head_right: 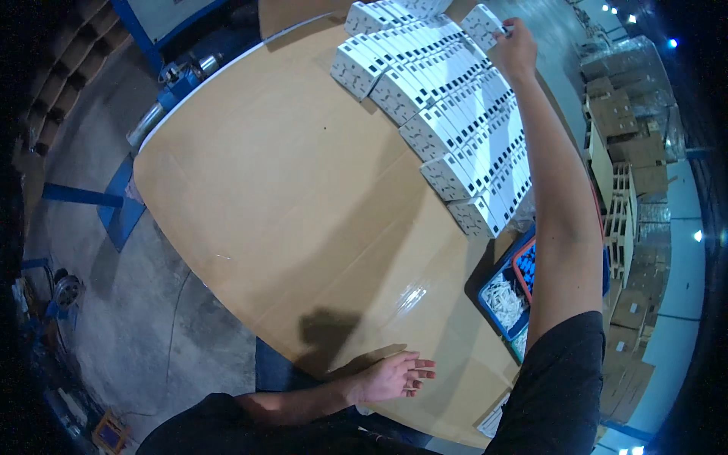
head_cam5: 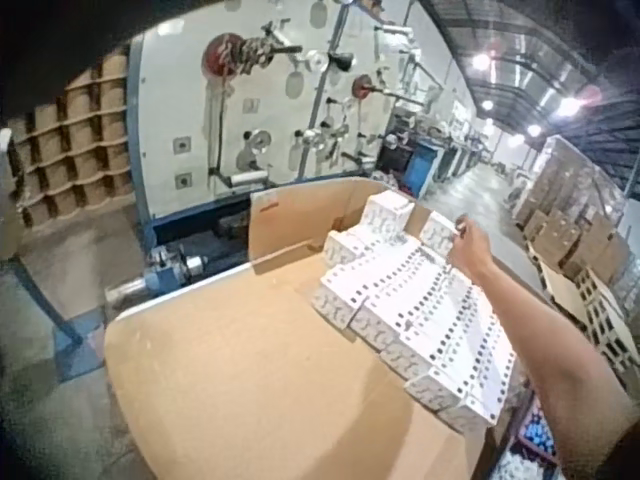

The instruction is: The person assembles small electrical components by hand at a workbench. They pick white plastic pieces and blue caps from trays, place them into small clear bags, and then insert the bags into white cardboard boxes. The person closes the boxes and stacks them on the table.

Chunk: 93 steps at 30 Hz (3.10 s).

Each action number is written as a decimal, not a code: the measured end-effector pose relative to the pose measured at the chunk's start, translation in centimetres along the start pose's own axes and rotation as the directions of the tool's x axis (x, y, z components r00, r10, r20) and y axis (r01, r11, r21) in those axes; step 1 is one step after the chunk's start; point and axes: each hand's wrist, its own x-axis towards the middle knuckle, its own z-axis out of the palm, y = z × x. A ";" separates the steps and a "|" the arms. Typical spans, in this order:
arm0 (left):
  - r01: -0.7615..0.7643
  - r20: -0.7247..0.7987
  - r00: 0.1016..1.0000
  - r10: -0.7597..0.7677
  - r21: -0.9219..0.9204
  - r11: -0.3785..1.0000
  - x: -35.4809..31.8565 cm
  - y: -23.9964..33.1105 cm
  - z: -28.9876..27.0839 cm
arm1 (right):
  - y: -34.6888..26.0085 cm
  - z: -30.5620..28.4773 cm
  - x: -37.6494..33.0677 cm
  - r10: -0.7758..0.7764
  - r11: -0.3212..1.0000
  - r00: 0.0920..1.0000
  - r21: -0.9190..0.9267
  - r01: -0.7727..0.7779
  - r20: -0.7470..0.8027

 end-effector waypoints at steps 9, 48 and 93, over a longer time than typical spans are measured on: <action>-0.003 0.013 1.000 0.002 0.044 0.999 -0.5 0.1 0.8 | 0.9 4.7 1.0 -0.079 0.992 0.994 -0.106 0.071 -0.071; 0.099 0.082 0.991 -0.108 0.106 0.989 1.2 1.0 -1.1 | -9.0 -23.7 -41.5 0.386 0.877 0.919 0.337 -0.342 -0.073; 0.375 0.380 0.842 0.384 0.100 -0.922 2.2 -10.6 2.7 | -11.7 -44.2 -76.1 0.749 0.655 0.615 -0.139 -0.743 0.246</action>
